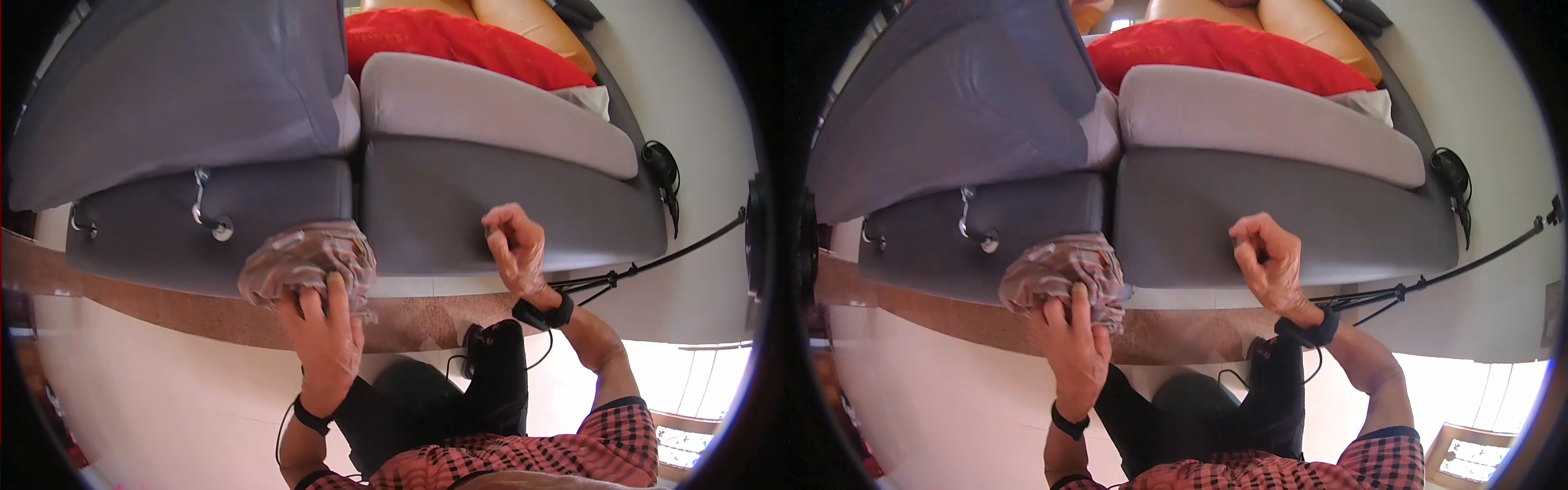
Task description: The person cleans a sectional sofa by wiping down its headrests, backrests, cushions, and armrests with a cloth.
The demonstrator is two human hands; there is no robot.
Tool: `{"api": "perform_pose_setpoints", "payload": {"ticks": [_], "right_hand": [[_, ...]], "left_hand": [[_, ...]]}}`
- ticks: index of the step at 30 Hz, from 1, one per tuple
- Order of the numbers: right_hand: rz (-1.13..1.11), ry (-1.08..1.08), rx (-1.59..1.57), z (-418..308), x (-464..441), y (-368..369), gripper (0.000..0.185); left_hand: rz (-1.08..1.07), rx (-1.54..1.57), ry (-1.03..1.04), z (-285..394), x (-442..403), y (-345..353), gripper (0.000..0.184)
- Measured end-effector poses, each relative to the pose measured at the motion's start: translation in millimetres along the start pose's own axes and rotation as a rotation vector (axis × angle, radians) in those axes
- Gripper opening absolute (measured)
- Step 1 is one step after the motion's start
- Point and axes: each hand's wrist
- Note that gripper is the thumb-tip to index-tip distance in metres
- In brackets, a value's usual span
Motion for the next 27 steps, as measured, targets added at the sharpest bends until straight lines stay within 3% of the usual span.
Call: {"api": "perform_pose_setpoints", "payload": {"ticks": [4,7,10,13,16,19,23,27], "right_hand": [[-0.058,0.106,0.033,-6,-5,1,0.011],[-0.18,0.238,0.134,-22,-14,6,0.014],[-0.421,0.133,0.483,-50,-31,10,0.034],[-0.559,0.023,0.608,-59,-40,12,0.053],[-0.656,0.127,0.641,-68,-53,15,0.06],[-0.693,0.252,0.655,-57,-54,15,0.061],[-0.708,0.261,0.641,-52,-55,20,0.061],[-0.677,0.306,0.659,-46,-55,20,0.062]], "left_hand": [[-0.048,0.055,-0.038,2,-4,-8,0.062],[-0.048,0.1,-0.038,1,-4,-12,0.056],[-0.025,0.225,-0.023,-7,-6,-17,0.051],[-0.004,0.339,-0.016,-16,-11,-26,0.048],[-0.191,0.485,-0.06,-34,-16,-39,0.051],[-0.142,0.768,-0.184,-53,-9,-57,0.045],[-0.029,1.037,-0.433,-75,5,-82,0.041],[-0.195,1.263,-0.724,-119,-15,-154,0.041]]}}
Point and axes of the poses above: each hand's wrist, its own x-axis away from the middle knuckle, its own y-axis out of the palm, z = x × y, and after that the axes turned 6 degrees about -x, right-handed
